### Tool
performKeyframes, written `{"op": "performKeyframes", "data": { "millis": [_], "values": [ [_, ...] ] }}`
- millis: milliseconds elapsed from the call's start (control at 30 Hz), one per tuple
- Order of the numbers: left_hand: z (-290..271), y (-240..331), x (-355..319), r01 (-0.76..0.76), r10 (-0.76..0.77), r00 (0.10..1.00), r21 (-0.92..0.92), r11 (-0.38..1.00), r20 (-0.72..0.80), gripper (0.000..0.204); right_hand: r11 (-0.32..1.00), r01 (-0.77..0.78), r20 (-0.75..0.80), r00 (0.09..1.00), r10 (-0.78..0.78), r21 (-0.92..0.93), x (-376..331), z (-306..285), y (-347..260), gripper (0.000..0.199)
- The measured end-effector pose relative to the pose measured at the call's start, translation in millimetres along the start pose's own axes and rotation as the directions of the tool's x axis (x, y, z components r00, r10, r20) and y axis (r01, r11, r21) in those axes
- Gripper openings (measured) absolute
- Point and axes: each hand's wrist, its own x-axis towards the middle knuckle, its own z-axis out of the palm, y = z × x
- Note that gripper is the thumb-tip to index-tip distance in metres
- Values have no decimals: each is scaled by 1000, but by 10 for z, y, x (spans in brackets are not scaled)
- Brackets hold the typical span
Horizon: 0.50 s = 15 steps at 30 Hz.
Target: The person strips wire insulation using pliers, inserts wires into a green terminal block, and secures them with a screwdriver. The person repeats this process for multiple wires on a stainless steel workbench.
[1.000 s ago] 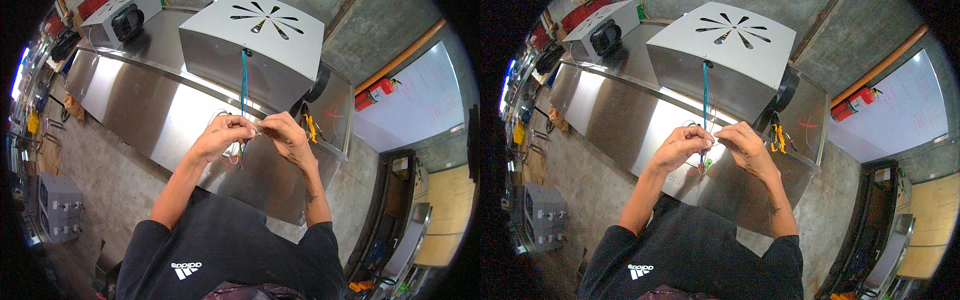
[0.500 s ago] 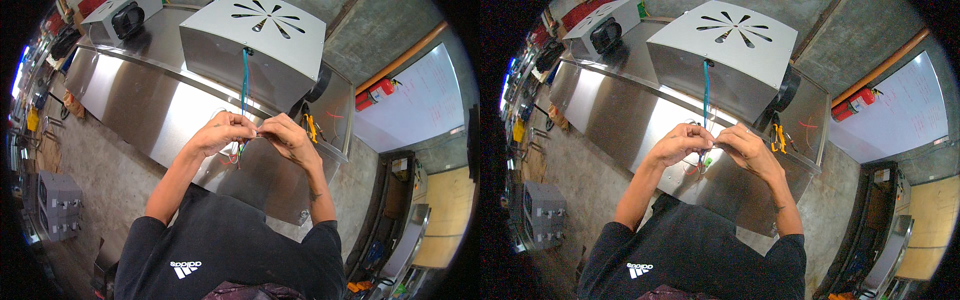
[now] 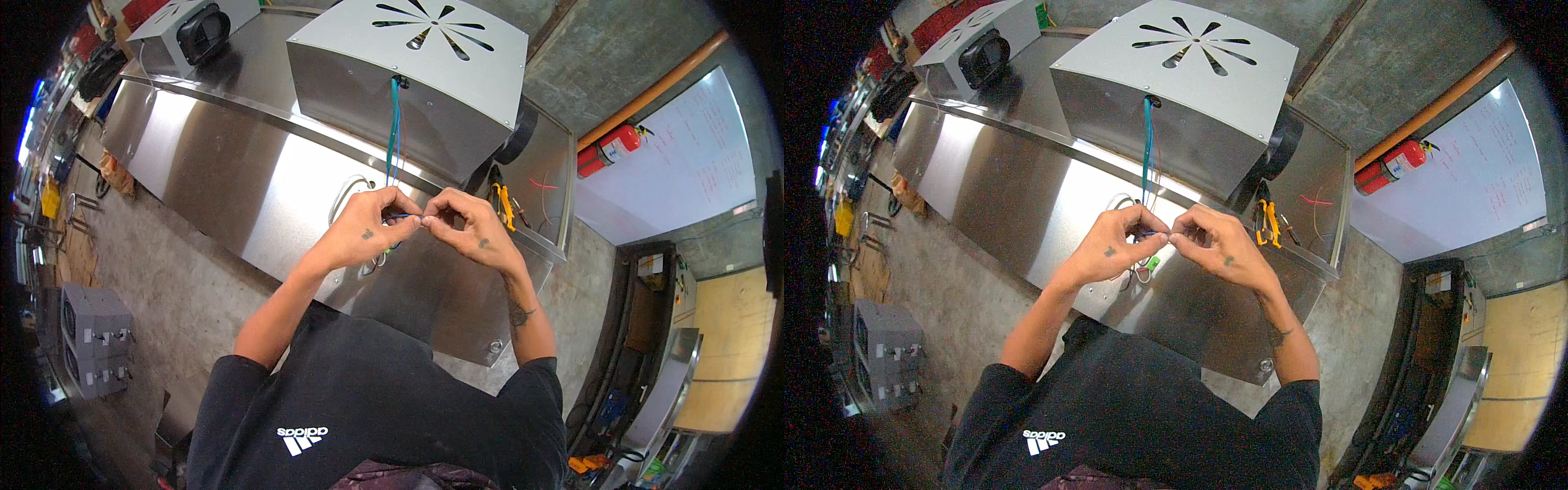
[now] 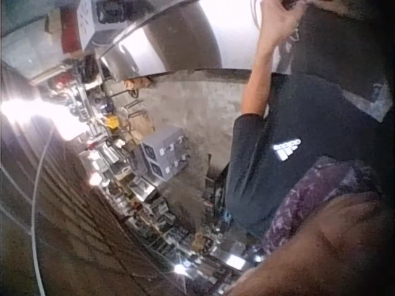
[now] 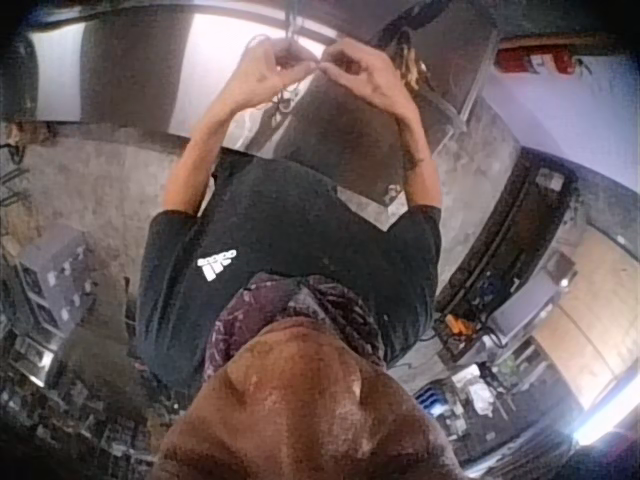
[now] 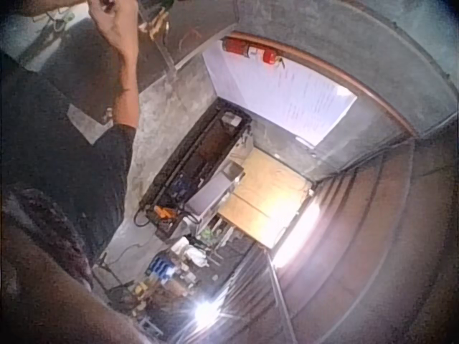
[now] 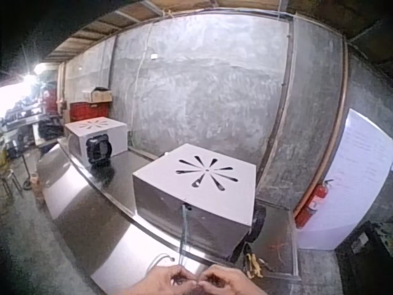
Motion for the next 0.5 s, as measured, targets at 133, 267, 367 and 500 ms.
{"op": "performKeyframes", "data": {
  "millis": [133,267,367,500],
  "values": [
    [125,-45,-62,-184,192,975,76,980,-108,18,914,-267,4,960,279,305,1,121,85,19],
    [234,-148,-89,-352,397,898,229,907,-193,14,814,-307,26,940,339,493,4,188,166,17],
    [286,-255,-54,-457,562,797,388,800,-220,14,688,-346,90,921,379,638,-18,223,199,18],
    [364,-313,-61,-406,497,821,324,854,-280,15,616,-402,152,896,417,678,-39,242,275,23]
  ]
}}
